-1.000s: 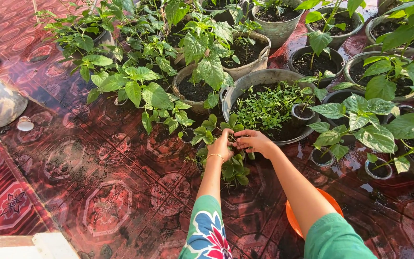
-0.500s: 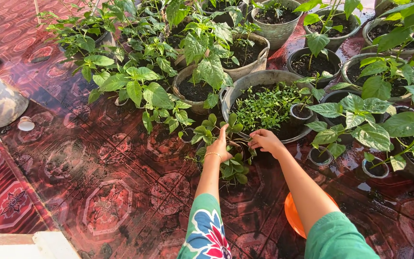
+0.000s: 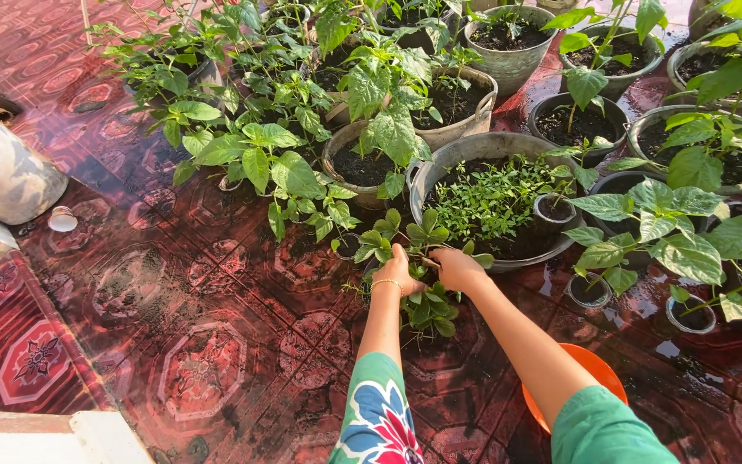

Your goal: Checking and tending to potted plants in a balcony garden.

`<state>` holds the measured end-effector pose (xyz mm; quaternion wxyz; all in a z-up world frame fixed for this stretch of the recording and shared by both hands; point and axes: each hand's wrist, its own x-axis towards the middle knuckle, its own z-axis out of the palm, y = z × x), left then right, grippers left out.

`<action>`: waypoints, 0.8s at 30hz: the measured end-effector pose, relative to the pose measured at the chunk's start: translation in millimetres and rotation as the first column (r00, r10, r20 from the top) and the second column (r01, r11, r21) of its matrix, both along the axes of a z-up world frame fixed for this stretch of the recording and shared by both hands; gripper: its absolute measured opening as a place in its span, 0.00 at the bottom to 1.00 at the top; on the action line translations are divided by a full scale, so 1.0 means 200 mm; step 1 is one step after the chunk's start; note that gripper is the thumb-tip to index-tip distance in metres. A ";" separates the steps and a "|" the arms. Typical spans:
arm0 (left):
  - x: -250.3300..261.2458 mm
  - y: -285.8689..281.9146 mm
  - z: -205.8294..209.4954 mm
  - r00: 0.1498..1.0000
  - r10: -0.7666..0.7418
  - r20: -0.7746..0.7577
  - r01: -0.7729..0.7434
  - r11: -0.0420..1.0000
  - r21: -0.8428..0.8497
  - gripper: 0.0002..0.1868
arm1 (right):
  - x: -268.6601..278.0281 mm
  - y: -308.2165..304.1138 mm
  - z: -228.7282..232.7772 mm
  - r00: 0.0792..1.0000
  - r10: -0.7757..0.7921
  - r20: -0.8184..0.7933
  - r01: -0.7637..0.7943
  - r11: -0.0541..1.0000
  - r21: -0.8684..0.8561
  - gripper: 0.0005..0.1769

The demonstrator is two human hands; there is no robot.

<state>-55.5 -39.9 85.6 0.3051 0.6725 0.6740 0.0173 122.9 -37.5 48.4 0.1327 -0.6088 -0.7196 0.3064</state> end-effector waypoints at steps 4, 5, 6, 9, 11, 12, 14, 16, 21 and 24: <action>-0.05 -0.02 -0.04 0.996 -0.088 -0.020 0.086 0.994 -0.071 0.36 | -0.06 -0.05 -0.15 0.951 -0.071 0.301 -0.044 0.933 0.357 0.10; -0.05 -0.01 -0.07 0.996 -0.087 -0.021 0.085 0.994 -0.067 0.36 | -0.06 -0.03 -0.17 0.951 -0.071 0.300 -0.044 0.931 0.361 0.10; -0.05 0.01 -0.10 0.994 -0.109 -0.009 0.108 0.991 -0.075 0.36 | -0.06 -0.01 -0.19 0.938 -0.090 0.334 -0.042 0.928 0.371 0.10; -0.06 0.03 -0.20 0.990 -0.143 0.005 0.143 0.985 -0.099 0.37 | -0.06 0.00 -0.24 0.923 -0.113 0.367 -0.027 0.935 0.355 0.09; -0.06 0.04 -0.23 0.987 -0.158 0.009 0.158 0.981 -0.110 0.39 | -0.06 0.00 -0.22 0.922 -0.119 0.369 -0.012 0.943 0.332 0.08; -0.07 0.05 -0.23 0.985 -0.171 -0.009 0.168 0.977 -0.127 0.38 | -0.06 -0.01 -0.20 0.933 -0.136 0.334 0.042 0.961 0.274 0.07; -0.07 0.06 -0.24 0.982 -0.185 -0.019 0.181 0.972 -0.147 0.36 | -0.05 0.00 -0.18 0.939 -0.157 0.306 0.094 0.973 0.210 0.08; -0.08 0.06 -0.24 0.985 -0.172 -0.006 0.169 0.971 -0.167 0.35 | -0.03 0.01 -0.19 0.945 -0.126 0.302 0.075 0.982 0.175 0.12; -0.09 0.06 -0.18 0.986 -0.166 0.015 0.166 0.968 -0.190 0.36 | -0.03 0.04 -0.15 0.918 -0.075 0.389 0.068 0.997 0.031 0.13; -0.09 0.04 -0.15 0.987 -0.160 0.007 0.158 0.966 -0.205 0.37 | -0.03 0.06 -0.12 0.932 -0.099 0.347 0.134 0.988 -0.078 0.16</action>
